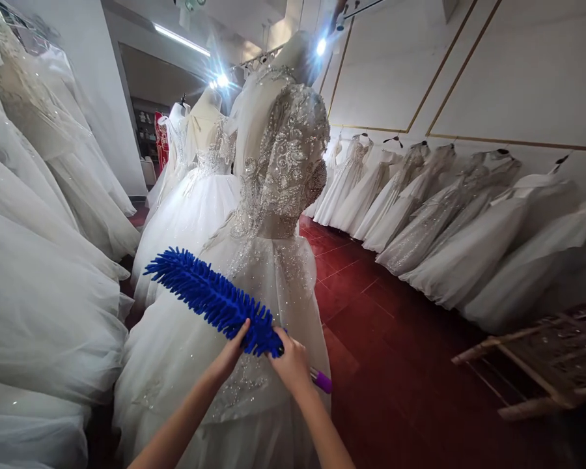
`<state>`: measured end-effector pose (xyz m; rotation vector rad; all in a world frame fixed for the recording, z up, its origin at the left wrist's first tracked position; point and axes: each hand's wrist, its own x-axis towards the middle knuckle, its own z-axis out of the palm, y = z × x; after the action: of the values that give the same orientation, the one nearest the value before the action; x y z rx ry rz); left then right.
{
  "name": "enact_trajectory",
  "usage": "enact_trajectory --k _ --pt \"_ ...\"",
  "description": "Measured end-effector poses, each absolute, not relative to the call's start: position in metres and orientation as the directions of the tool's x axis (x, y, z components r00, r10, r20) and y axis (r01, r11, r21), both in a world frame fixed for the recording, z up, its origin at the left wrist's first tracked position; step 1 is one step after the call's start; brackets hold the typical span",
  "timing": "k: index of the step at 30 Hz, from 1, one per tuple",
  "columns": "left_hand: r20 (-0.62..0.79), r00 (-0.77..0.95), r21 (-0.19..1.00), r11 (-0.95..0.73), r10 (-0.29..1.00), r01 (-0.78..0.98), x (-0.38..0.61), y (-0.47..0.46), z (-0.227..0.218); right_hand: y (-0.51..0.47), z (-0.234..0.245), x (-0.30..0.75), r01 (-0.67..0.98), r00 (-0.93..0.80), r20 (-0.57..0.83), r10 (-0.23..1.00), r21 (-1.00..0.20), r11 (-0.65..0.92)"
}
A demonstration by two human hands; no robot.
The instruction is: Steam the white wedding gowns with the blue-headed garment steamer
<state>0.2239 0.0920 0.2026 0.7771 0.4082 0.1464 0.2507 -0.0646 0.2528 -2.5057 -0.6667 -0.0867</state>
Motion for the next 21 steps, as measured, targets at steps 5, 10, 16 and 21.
enact_trajectory --k 5,10,16,21 --pt "-0.379 0.902 0.682 0.721 0.209 0.119 0.216 0.074 0.169 -0.086 0.223 0.239 0.404 0.898 0.110 0.425 -0.585 -0.703" --pt "-0.401 0.883 0.702 0.702 0.246 0.123 0.208 0.064 0.171 -0.098 0.208 0.235 0.381 0.906 0.108 0.408 -0.624 -0.682" --pt "-0.375 0.895 0.728 0.675 0.242 0.123 0.217 0.047 0.199 -0.114 0.232 0.241 0.454 0.885 0.174 0.432 -0.529 -0.717" --pt "-0.267 0.927 0.729 0.684 0.265 0.014 0.232 0.033 0.215 -0.123 0.258 0.259 0.498 0.863 0.189 0.469 -0.473 -0.726"
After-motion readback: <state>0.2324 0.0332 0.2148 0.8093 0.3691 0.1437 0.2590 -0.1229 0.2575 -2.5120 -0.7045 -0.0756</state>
